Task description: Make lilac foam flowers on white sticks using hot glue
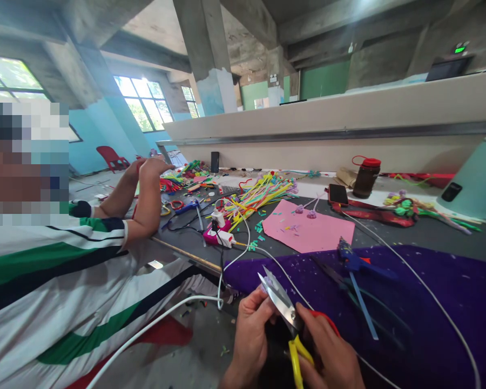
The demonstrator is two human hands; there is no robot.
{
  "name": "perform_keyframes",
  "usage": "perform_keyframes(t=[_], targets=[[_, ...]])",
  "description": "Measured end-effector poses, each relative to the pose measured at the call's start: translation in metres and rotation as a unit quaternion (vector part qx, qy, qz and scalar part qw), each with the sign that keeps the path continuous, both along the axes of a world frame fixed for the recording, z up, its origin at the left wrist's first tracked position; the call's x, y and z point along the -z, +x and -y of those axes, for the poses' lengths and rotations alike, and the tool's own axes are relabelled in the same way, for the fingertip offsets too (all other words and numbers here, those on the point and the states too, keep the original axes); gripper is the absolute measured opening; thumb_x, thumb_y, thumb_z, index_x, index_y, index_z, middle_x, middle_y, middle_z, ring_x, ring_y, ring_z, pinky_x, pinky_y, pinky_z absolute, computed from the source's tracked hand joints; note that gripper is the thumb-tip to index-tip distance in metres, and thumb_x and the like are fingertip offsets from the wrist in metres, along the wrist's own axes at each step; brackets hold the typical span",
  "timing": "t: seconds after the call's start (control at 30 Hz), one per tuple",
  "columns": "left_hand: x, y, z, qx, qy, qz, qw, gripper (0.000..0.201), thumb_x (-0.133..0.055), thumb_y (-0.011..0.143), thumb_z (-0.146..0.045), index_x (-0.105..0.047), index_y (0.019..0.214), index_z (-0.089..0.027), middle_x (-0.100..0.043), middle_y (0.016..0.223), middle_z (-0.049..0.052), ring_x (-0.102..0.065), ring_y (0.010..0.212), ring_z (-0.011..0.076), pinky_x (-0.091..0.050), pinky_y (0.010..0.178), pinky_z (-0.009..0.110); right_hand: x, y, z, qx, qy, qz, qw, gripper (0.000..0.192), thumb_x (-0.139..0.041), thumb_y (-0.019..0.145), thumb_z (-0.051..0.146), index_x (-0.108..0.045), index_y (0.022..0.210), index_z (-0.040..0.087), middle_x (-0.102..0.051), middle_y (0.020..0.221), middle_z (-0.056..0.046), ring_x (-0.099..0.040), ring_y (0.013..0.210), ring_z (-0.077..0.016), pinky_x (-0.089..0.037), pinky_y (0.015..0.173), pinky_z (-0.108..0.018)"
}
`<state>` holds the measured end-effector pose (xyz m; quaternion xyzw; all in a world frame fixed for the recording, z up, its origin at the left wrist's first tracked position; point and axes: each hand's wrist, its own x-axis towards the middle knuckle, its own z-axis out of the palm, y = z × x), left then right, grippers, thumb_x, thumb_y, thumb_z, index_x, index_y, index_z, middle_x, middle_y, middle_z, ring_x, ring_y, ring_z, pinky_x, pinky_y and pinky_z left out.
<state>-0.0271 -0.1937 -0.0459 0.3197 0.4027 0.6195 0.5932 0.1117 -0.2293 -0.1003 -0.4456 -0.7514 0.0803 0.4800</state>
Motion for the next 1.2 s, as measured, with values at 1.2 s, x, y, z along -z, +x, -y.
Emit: perform_keyframes(t=[1.2], targets=[[-0.001,-0.011,-0.003,-0.003,-0.026,-0.071,0.997,0.015,-0.074,0.059,-0.025,-0.069,0.066,-0.013,-0.061,0.057,0.000,-0.045,0.045,0.0057,-0.032,0.045,0.017,-0.007,0.015,0.009,0.004,-0.083,-0.081,0.993,0.049,-0.047,0.074,0.017,-0.046,0.123,0.019,-0.063,0.106,-0.009,-0.064,0.091,-0.0210,-0.054,0.077,-0.027]])
